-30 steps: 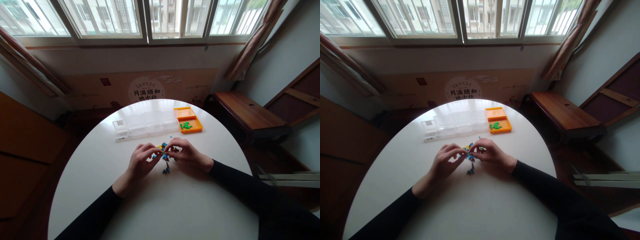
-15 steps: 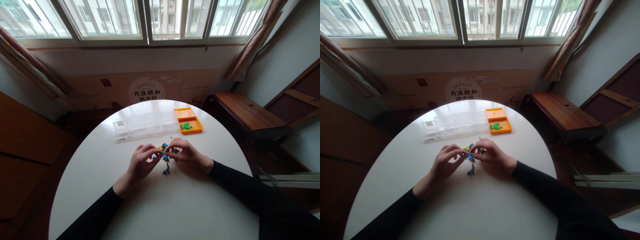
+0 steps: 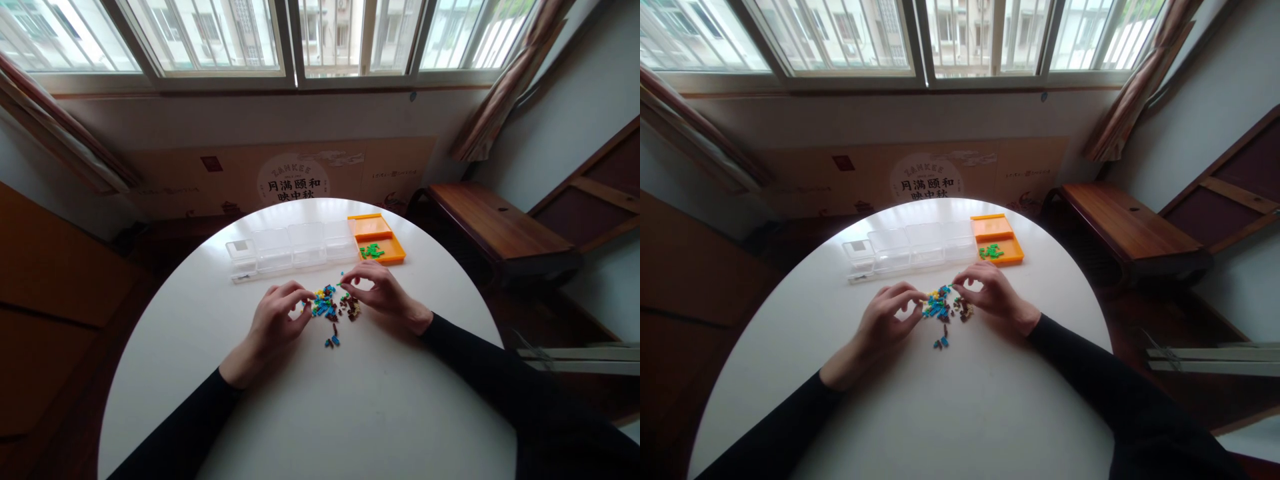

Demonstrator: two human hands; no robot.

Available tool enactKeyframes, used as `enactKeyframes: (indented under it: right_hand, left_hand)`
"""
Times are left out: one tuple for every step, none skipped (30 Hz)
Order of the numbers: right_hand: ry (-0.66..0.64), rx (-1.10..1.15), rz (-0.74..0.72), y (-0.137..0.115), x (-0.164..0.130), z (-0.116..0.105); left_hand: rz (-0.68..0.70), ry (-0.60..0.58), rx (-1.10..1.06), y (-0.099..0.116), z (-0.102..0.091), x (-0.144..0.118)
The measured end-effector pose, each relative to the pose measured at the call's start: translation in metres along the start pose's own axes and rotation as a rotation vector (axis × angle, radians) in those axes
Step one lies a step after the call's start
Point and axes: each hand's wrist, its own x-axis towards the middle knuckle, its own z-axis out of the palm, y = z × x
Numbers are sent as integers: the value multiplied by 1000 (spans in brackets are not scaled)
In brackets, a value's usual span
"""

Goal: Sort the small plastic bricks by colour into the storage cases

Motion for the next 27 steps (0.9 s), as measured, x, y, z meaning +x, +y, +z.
enactKeyframes:
  right_hand:
    - [44, -31, 24, 5, 1, -4]
    - [93, -56, 56, 10, 2, -8]
    - [149, -74, 94, 16, 3, -13]
    - [205, -82, 137, 22, 4, -18]
    - [263, -90, 181, 28, 5, -23]
    - [314, -106, 223, 35, 5, -28]
    - [360, -129, 263, 41, 5, -33]
    - [382, -153, 299, 47, 5, -38]
    - [396, -178, 329, 53, 4, -42]
    - [402, -201, 355, 59, 4, -45]
    - [399, -219, 378, 64, 3, -48]
    - [392, -232, 395, 67, 2, -49]
    - [380, -240, 401, 70, 2, -50]
    - [369, -244, 397, 71, 2, -50]
    - [358, -246, 378, 70, 1, -49]
    - [343, -246, 344, 68, 2, -47]
    - [322, -244, 297, 64, 2, -45]
    - [292, -237, 244, 59, 3, -43]
    - [246, -221, 186, 53, 3, -40]
    - [188, -197, 128, 46, 3, -38]
    - [112, -164, 74, 39, 3, -36]
    - [26, -124, 26, 33, 3, -34]
    - [-45, -87, -12, 27, 2, -33]
    - [-99, -57, -34, 22, 1, -31]
    - [-142, -39, -45, 18, 0, -30]
    - [-171, -31, -47, 15, -1, -30]
    - [-194, -31, -45, 13, -1, -29]
  left_hand:
    - [-23, -13, 3, -1, 0, -1]
    - [-40, -25, 5, -1, 0, -1]
    - [-50, -37, 7, -1, 0, -1]
    - [-56, -45, 10, -1, 0, -1]
    - [-57, -49, 12, 0, 1, -1]
    - [-53, -51, 13, 0, 1, -1]
    - [-47, -49, 12, 0, 1, 0]
    - [-38, -47, 10, 0, 2, 0]
    - [-29, -46, 9, 0, 2, 0]
    - [-23, -47, 8, -1, 3, 0]
    - [-20, -48, 8, -1, 3, 0]
    - [-20, -50, 8, -1, 3, 0]
    - [-20, -52, 8, -1, 3, 0]
    - [-21, -53, 6, -1, 3, 0]
    - [-21, -57, 4, -1, 3, 0]
    - [-21, -61, 2, -1, 2, 0]
    - [-22, -64, 1, -1, 2, 0]
    - [-24, -67, 2, -1, 2, 0]
    - [-25, -70, 3, 0, 1, 0]
    - [-27, -71, 5, 0, 1, 0]
    - [-28, -70, 7, 0, 1, 0]
    - [-29, -70, 8, 0, 0, 0]
    - [-28, -70, 8, 0, 0, 0]
    - [-27, -71, 7, 0, 0, 0]
    - [-26, -71, 7, 0, 0, 0]
    - [-24, -73, 5, 0, 0, 0]
    - [-23, -77, 4, 0, 0, 0]
